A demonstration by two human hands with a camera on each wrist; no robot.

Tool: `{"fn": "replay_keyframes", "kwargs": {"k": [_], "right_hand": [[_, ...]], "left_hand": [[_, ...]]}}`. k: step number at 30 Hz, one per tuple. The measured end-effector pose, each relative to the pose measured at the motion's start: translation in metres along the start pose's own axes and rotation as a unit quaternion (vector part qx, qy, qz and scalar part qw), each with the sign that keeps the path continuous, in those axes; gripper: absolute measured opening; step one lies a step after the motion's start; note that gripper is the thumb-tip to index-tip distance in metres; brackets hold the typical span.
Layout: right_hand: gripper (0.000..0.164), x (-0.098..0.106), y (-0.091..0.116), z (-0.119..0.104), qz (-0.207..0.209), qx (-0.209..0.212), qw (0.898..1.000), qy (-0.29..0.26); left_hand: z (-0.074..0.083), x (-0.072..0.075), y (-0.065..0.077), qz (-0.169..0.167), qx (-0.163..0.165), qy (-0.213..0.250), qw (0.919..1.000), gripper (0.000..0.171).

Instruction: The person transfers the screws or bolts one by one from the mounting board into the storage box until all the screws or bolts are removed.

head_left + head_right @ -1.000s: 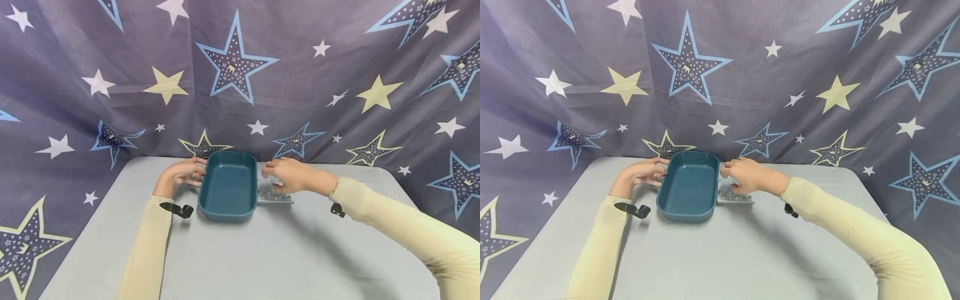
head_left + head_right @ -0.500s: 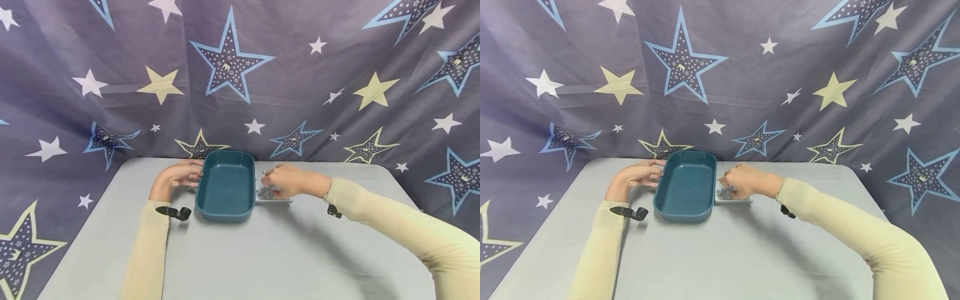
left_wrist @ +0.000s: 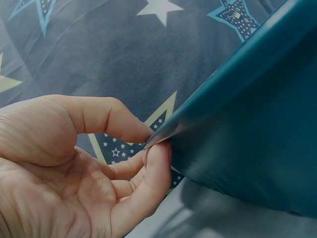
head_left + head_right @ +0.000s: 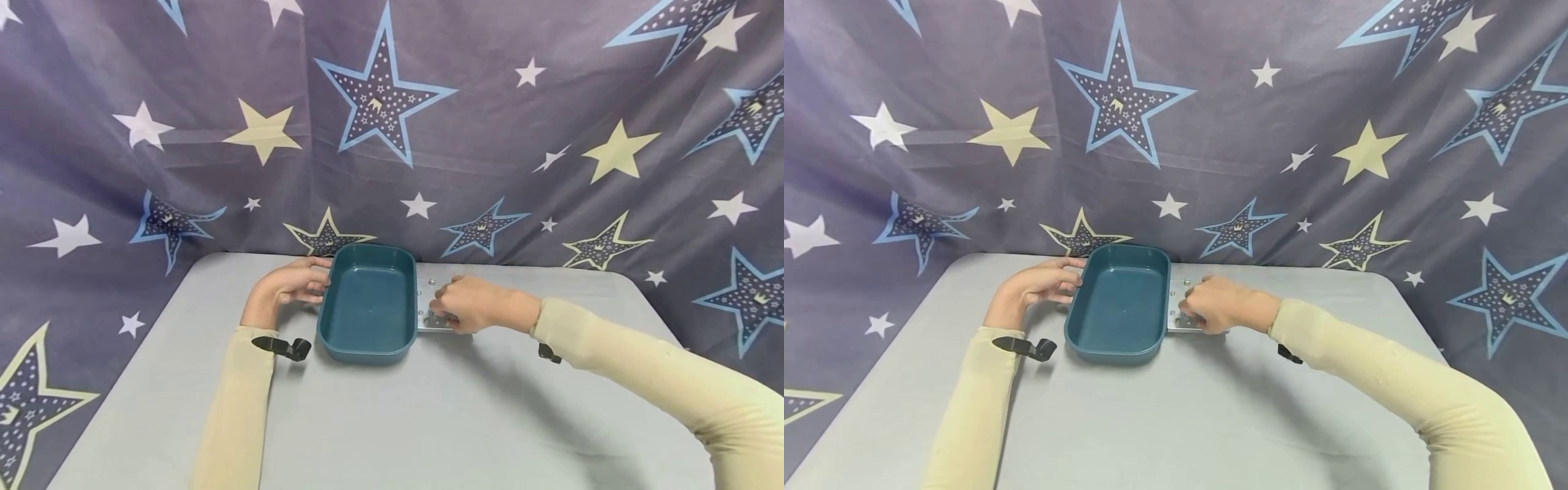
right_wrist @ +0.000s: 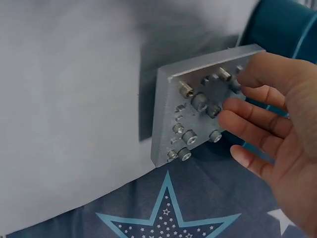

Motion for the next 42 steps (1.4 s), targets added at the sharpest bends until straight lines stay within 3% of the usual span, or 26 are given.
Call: {"fn": "replay_keyframes", "kwargs": {"k": [5,8,23,42], "right_hand": [[0.024,-0.006,0.002,-0.006,0.018,0.032,0.994,0.098],[0.029,-0.009,0.002,-0.008,0.016,0.035,0.992,0.12],[0.035,-0.017,-0.001,-0.012,0.001,0.028,0.991,0.133],[0.029,-0.018,0.002,-0.015,0.049,0.039,0.986,0.155]], "left_hand": [[0.003,-0.002,-0.001,-0.002,0.0,-0.014,0.9999,0.07],[0.003,-0.003,-0.001,-0.003,0.0,-0.011,0.9999,0.07],[0.002,-0.003,0.001,-0.001,0.001,0.011,0.9999,0.069],[-0.001,-0.003,-0.002,0.003,0.004,0.006,1.0,0.065]]}}
Point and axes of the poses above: each hand's wrist, its own y-axis away from the middle knuckle, its own x-axis out of the back of the hand, z = x × y, the point moved 5 cm from there along -y, towards the middle knuckle, and after that the axes turned 6 degrees about -x, right-handed, at the moved point
